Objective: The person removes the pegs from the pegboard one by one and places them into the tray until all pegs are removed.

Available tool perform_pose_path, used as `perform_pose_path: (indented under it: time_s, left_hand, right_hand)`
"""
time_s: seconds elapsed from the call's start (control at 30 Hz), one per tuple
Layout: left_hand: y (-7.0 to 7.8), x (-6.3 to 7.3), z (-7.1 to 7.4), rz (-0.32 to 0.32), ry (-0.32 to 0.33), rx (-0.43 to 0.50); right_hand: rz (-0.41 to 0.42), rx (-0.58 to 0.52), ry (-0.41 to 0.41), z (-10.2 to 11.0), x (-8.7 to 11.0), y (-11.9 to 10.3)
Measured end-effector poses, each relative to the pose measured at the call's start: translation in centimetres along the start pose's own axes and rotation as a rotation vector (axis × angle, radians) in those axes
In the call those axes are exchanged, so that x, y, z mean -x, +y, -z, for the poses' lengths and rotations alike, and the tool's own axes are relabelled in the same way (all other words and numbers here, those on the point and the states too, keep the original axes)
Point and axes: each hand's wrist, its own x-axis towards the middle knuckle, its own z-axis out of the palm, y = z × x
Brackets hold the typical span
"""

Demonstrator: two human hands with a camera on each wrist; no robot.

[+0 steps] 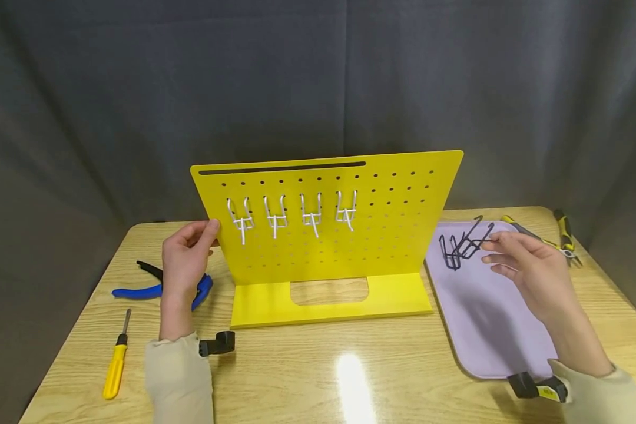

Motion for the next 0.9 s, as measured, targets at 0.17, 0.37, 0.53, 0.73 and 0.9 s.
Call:
perform_pose_path:
  time_s: [0.17, 0.37, 0.53, 0.73, 0.9]
  left_hand:
    - [-0.1, 0.0, -0.1, 0.001, -0.005, 0.004]
    - [-0.1, 0.0, 0.0, 0.006, 0.001, -0.001]
    - [0.0, 0.0, 0.0, 0.005, -0.007, -0.006]
    - [0.2, 0.2, 0.1, -0.003, -0.017, -0.003]
    - [0.2, 0.2, 0.1, 0.004, -0.013, -0.005]
  right_hand:
    - [-0.068, 0.086, 0.102, 1.7, -0.5, 0.5]
    - [-0.115, 0.187, 0.157, 3.6, -1.1, 0.9]
    - [-0.159, 0.335, 0.148, 5.0, -1.6, 1.0]
    - [-0.225, 0.396, 0.063, 7.1, -2.7, 1.1]
    - [-0.297, 0.496, 0.027, 8.4, -3.6, 0.8]
